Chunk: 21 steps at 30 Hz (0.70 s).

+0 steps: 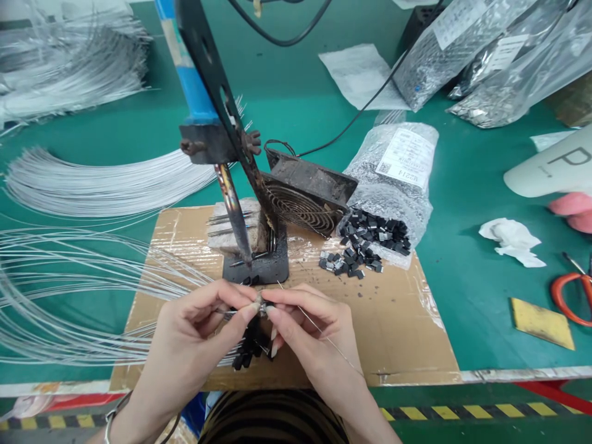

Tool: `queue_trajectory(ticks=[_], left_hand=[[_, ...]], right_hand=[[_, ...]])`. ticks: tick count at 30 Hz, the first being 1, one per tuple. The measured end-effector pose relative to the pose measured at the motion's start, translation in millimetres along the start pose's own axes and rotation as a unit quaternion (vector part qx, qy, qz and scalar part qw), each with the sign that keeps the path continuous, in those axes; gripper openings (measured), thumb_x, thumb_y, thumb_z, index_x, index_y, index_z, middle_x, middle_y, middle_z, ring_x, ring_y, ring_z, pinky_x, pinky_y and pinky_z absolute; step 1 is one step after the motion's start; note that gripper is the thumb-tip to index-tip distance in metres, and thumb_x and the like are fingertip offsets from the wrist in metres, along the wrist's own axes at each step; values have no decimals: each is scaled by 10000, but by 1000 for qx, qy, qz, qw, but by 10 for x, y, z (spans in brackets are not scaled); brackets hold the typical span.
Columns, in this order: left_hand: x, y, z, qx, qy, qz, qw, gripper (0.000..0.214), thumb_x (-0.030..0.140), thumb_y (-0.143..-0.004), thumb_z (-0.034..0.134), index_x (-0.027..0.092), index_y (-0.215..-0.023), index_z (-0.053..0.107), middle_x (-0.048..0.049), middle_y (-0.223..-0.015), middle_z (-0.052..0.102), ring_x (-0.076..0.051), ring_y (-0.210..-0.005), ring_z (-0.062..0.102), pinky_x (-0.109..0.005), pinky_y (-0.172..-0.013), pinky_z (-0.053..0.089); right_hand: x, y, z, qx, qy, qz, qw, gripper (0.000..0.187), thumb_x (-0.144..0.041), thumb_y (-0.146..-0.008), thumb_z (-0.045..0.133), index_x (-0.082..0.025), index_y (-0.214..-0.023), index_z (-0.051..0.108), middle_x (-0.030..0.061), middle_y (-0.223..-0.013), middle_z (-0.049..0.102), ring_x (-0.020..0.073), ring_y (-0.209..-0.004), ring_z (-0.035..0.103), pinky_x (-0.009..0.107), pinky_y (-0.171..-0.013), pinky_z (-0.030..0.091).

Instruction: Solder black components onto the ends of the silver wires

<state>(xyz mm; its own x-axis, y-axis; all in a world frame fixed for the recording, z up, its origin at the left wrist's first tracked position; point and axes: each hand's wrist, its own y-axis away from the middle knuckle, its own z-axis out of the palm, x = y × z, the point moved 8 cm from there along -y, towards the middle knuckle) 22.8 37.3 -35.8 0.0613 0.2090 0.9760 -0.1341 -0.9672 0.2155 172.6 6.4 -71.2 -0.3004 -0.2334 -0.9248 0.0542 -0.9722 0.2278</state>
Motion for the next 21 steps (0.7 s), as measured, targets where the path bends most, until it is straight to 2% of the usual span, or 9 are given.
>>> queue_trajectory(ticks=[2,5,7,12,14,16,18,21], left_hand=[[2,-18,-5,7,2,0,1000,148,91,-862,728,166,-735,738,-37,-828,795,-132,-780,746,-166,-728,577],[0,-47,-54,27,-23,-3,999,140,106,-848,736,162,-721,730,-42,-819,795,-135,-759,739,-172,-698,572],[11,-70,-89,36,-44,-4,998,136,119,-839,741,160,-711,725,-50,-821,797,-145,-754,741,-186,-685,574],[71,-130,-127,42,-66,-5,997,124,116,-808,747,160,-697,713,-49,-808,798,-146,-742,741,-188,-671,570],[91,-141,-136,45,-60,-4,997,135,109,-806,742,161,-688,704,-39,-797,796,-134,-749,741,-172,-691,570],[102,-148,-144,49,-56,-5,997,136,105,-804,741,163,-689,698,-30,-793,793,-123,-754,739,-156,-704,567],[108,-155,-153,53,-52,-7,997,133,101,-800,742,162,-691,698,-24,-791,791,-115,-757,736,-144,-707,562],[107,-177,-157,56,-50,-12,997,125,101,-796,744,159,-692,705,-19,-792,785,-108,-762,732,-133,-707,556]], right_hand=[[-52,31,-25,19,45,-25,998,177,-301,-992,704,-329,-1126,817,-4,-877,663,76,-607,642,207,-579,540],[-149,85,-63,47,118,-71,989,330,-360,-1100,474,-319,-1273,752,10,-872,587,112,-668,592,253,-597,508],[-183,109,-73,59,148,-81,984,383,-354,-1123,383,-322,-1343,694,5,-859,573,123,-657,561,267,-588,489],[-233,132,-90,120,204,-66,969,319,-330,-1089,467,-308,-1395,552,-12,-820,686,159,-667,595,301,-633,476],[-278,126,-65,125,227,-75,963,226,-316,-1073,488,-294,-1282,569,-21,-807,658,153,-655,576,301,-627,447],[-323,108,-36,117,260,-88,954,92,-293,-1063,503,-268,-1045,590,-33,-766,584,133,-626,529,291,-613,413],[-341,77,-14,100,285,-93,949,209,-273,-1059,508,-242,-855,542,-34,-730,515,124,-620,485,286,-597,387],[-345,29,-5,80,289,-95,949,268,-258,-1051,524,-230,-784,518,-15,-745,523,141,-682,506,292,-609,389]])
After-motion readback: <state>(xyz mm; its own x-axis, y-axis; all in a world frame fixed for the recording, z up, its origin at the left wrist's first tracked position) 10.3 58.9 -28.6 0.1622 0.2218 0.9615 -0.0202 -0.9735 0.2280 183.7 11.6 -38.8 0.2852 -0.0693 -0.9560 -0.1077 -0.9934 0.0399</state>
